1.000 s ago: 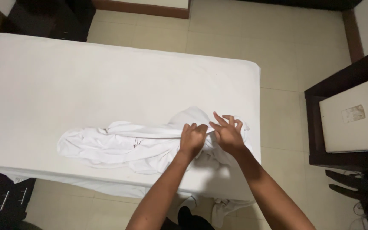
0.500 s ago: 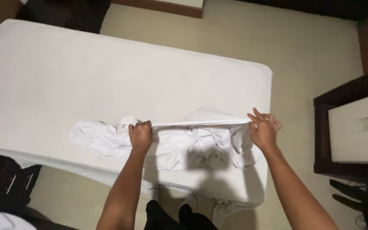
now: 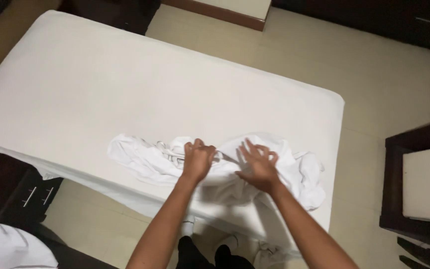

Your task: The person folds a white bed sheet on a mattress. They smooth the fabric, fold it in half lengthwise, and then fold it into a compact rectangular shape.

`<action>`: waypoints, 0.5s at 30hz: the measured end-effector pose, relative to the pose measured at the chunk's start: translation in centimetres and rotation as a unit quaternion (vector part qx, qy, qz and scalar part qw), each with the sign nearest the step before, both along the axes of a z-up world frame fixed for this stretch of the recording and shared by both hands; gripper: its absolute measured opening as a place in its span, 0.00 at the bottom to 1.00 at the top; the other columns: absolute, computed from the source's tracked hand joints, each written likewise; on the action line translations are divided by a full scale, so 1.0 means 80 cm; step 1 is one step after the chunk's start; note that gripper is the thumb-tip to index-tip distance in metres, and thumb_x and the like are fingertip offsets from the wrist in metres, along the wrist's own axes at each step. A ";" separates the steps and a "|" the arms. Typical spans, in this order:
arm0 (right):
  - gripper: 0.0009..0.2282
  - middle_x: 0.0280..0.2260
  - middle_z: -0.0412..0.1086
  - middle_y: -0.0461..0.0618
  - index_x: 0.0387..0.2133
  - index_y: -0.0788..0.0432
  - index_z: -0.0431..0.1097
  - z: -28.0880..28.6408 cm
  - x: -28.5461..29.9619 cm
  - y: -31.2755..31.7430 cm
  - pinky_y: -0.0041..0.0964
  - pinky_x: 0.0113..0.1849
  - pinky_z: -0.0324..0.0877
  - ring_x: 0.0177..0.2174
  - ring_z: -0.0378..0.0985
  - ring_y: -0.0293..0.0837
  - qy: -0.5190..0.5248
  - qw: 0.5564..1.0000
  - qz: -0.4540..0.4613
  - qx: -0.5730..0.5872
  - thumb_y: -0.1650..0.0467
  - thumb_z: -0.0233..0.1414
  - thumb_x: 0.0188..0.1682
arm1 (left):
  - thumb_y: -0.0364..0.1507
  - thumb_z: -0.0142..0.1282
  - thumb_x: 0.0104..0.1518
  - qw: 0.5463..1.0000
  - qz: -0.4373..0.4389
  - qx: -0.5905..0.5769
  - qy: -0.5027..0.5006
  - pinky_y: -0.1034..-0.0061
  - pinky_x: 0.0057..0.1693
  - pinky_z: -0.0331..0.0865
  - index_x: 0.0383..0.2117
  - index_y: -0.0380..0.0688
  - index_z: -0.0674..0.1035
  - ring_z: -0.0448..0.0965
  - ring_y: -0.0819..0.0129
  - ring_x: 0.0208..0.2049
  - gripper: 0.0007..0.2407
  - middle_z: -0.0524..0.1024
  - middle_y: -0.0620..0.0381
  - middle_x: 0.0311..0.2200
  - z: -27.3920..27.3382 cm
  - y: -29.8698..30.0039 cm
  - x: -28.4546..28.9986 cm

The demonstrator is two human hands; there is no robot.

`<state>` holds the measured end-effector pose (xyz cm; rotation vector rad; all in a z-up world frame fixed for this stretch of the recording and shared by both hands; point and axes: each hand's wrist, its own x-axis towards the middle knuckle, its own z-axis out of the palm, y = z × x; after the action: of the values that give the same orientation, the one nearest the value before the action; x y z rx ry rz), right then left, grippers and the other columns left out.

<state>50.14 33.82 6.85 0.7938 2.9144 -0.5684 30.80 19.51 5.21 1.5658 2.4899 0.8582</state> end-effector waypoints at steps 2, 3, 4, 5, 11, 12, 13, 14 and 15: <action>0.41 0.70 0.44 0.49 0.64 0.47 0.57 0.007 -0.027 -0.034 0.62 0.57 0.43 0.61 0.52 0.56 0.055 0.998 0.005 0.002 0.57 0.66 0.35 | 0.31 0.58 0.56 0.999 -0.022 -0.008 -0.035 0.55 0.50 0.57 0.26 0.45 0.85 0.74 0.56 0.41 0.06 0.81 0.52 0.26 0.013 0.000 -0.001; 0.41 0.70 0.45 0.50 0.65 0.49 0.57 0.010 -0.041 -0.051 0.62 0.57 0.45 0.61 0.53 0.56 0.111 0.994 0.010 0.002 0.60 0.67 0.34 | 0.31 0.56 0.57 0.996 -0.045 -0.018 -0.070 0.55 0.51 0.56 0.27 0.45 0.84 0.74 0.58 0.41 0.07 0.82 0.53 0.27 0.019 0.000 -0.001; 0.41 0.70 0.45 0.50 0.65 0.49 0.57 0.001 -0.050 -0.055 0.62 0.57 0.45 0.61 0.53 0.56 0.112 0.994 0.013 0.002 0.60 0.67 0.34 | 0.31 0.56 0.57 0.997 -0.042 -0.017 -0.069 0.55 0.51 0.56 0.27 0.45 0.84 0.74 0.58 0.41 0.07 0.82 0.53 0.27 0.019 -0.002 -0.002; 0.40 0.71 0.46 0.50 0.65 0.49 0.57 -0.009 -0.058 -0.060 0.62 0.56 0.47 0.61 0.55 0.55 0.132 0.990 0.012 0.057 0.64 0.66 0.35 | 0.31 0.55 0.60 0.994 -0.059 -0.023 -0.087 0.56 0.52 0.55 0.30 0.44 0.84 0.73 0.59 0.41 0.07 0.82 0.54 0.27 0.018 -0.005 -0.004; 0.30 0.68 0.52 0.47 0.59 0.44 0.66 -0.021 -0.095 -0.058 0.65 0.54 0.47 0.59 0.58 0.54 0.089 0.988 0.002 0.129 0.68 0.64 0.39 | 0.32 0.53 0.61 0.989 -0.091 -0.010 -0.119 0.56 0.53 0.53 0.36 0.45 0.84 0.73 0.60 0.42 0.09 0.83 0.55 0.31 0.020 -0.021 -0.017; 0.24 0.67 0.54 0.46 0.55 0.43 0.70 -0.024 -0.096 -0.057 0.65 0.54 0.48 0.59 0.59 0.54 0.111 0.984 0.008 0.138 0.68 0.63 0.42 | 0.33 0.53 0.63 0.988 -0.093 -0.016 -0.121 0.56 0.54 0.52 0.35 0.45 0.84 0.73 0.60 0.42 0.09 0.83 0.55 0.31 0.021 -0.024 -0.019; 0.24 0.67 0.54 0.46 0.55 0.43 0.70 -0.020 -0.097 -0.057 0.65 0.54 0.48 0.59 0.59 0.54 0.110 0.984 0.008 0.137 0.68 0.63 0.42 | 0.33 0.53 0.63 0.988 -0.093 -0.016 -0.122 0.56 0.54 0.52 0.35 0.45 0.84 0.73 0.60 0.42 0.09 0.83 0.55 0.31 0.021 -0.027 -0.020; 0.20 0.66 0.56 0.44 0.50 0.43 0.73 -0.016 -0.099 -0.058 0.65 0.55 0.47 0.59 0.59 0.53 0.084 0.989 0.003 0.118 0.68 0.62 0.43 | 0.33 0.52 0.62 0.988 -0.090 -0.004 -0.123 0.57 0.53 0.53 0.38 0.47 0.84 0.73 0.60 0.41 0.08 0.82 0.56 0.31 0.020 -0.029 -0.022; 0.15 0.66 0.58 0.42 0.46 0.42 0.77 -0.011 -0.103 -0.055 0.65 0.55 0.47 0.60 0.59 0.52 0.061 0.993 -0.002 0.101 0.69 0.61 0.44 | 0.32 0.52 0.61 0.989 -0.087 0.010 -0.122 0.57 0.52 0.54 0.40 0.49 0.84 0.73 0.61 0.40 0.09 0.82 0.57 0.30 0.020 -0.029 -0.027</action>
<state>41.86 29.40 5.98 0.8121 3.1205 -0.3353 28.66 17.18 6.81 1.5493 2.1490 0.9845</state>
